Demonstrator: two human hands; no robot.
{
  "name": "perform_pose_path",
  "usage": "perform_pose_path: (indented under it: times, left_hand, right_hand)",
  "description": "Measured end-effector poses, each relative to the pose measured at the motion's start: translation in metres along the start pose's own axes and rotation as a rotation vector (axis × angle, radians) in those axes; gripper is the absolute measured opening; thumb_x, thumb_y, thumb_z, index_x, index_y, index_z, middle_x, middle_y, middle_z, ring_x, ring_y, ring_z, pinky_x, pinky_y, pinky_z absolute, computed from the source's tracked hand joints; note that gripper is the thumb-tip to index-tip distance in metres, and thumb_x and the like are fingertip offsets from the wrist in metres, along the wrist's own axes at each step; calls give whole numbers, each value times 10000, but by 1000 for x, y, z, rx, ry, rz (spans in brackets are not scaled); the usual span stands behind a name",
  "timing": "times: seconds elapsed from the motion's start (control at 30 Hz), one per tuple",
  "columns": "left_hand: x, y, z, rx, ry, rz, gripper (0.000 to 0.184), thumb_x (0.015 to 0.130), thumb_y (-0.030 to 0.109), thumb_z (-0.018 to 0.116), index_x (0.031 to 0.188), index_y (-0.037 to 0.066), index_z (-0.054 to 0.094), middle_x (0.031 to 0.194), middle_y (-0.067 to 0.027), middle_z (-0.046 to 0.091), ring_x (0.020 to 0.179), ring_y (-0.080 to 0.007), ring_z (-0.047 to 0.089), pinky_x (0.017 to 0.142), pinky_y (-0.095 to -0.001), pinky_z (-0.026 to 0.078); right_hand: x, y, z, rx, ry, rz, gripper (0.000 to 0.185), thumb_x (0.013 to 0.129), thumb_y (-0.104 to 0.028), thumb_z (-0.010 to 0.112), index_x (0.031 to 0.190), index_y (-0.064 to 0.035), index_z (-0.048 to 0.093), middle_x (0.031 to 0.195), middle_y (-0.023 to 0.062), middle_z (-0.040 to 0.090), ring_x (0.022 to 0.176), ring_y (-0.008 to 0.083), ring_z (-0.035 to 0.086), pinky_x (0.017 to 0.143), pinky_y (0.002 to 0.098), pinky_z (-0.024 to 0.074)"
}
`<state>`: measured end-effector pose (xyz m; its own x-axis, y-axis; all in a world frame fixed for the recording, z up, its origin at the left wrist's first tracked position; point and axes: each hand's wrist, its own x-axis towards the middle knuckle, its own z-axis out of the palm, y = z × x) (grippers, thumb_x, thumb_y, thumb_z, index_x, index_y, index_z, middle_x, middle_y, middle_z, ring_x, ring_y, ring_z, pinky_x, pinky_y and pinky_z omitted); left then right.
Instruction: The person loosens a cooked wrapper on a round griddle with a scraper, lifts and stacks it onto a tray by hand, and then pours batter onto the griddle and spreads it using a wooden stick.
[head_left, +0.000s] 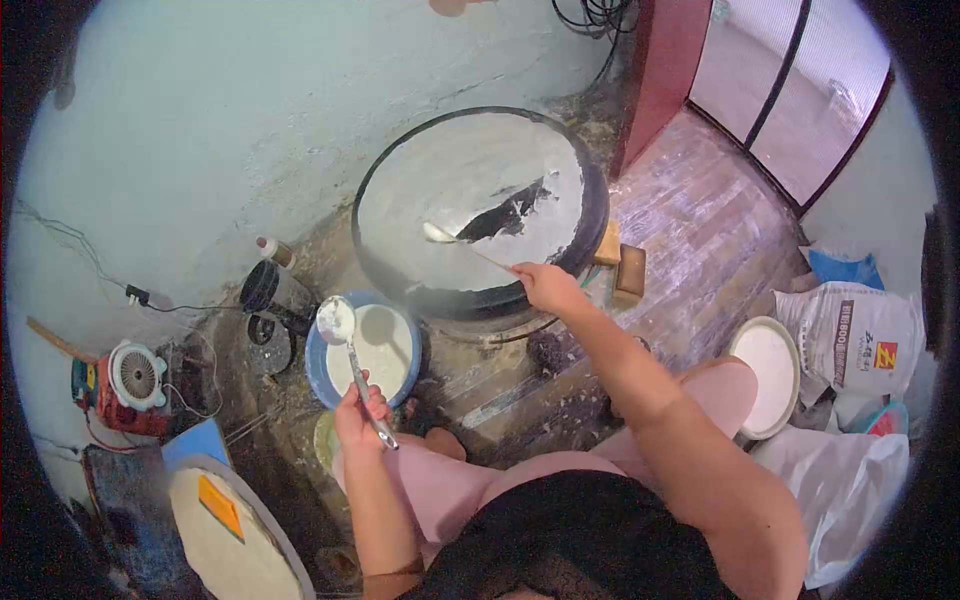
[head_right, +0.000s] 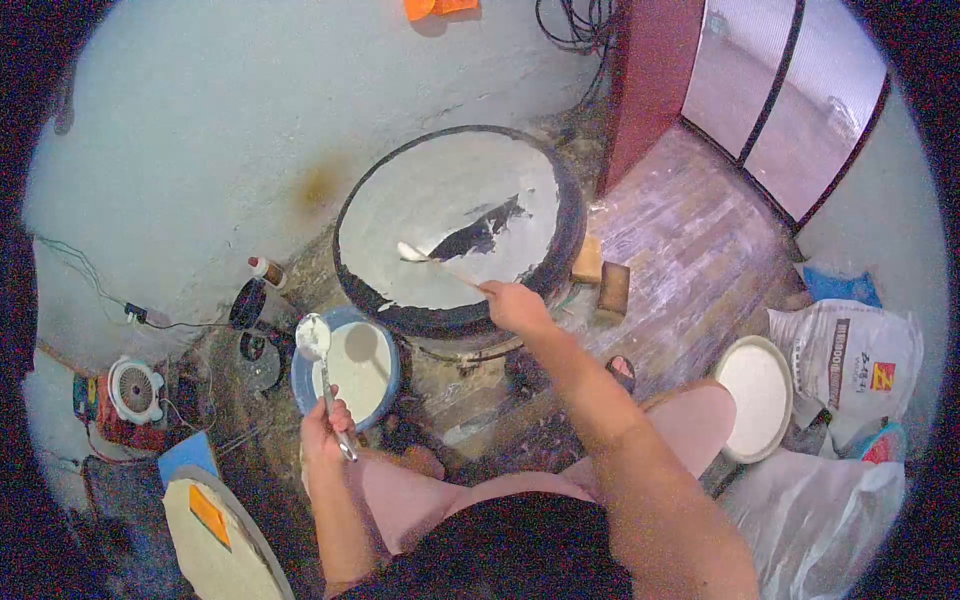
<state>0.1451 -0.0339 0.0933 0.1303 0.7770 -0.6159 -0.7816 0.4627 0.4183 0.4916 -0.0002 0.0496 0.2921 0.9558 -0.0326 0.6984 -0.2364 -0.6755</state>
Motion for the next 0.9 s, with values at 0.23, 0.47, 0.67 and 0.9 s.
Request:
perform_pose_path:
  times: [0.23,0.47,0.67,0.9]
  left_hand:
    - [-7,0,4,-37,23,-11,234,871,185,406,1027,27,477,653,-46,426,437,-89,356,354,-207,331]
    - [-3,4,-3,-52,-39,-35,246,867,188,419,1031,14,476,657,-48,423,461,-93,354,378,-212,335]
    - [-2,3,0,-22,4,-50,248,895,240,364,1026,69,487,680,-53,435,457,-98,358,365,-217,316]
    - [-3,0,3,-32,7,-58,271,893,250,366,1026,47,488,641,-41,417,456,-99,359,370,-214,329]
  right_hand:
    - [-26,-6,-35,-402,343,-231,351,709,-121,491,1052,-157,556,777,86,559,745,256,568,598,386,469]
    - [-56,-16,41,-560,235,-467,362,743,-127,483,1104,-144,495,838,55,539,760,223,562,571,367,474]
    - [-29,16,-1,-445,267,-19,449,692,-72,503,1136,-128,464,839,79,526,716,262,560,615,371,457]
    - [-38,35,13,-493,293,-321,337,733,-100,465,1069,-106,488,777,98,537,662,269,570,546,396,463]
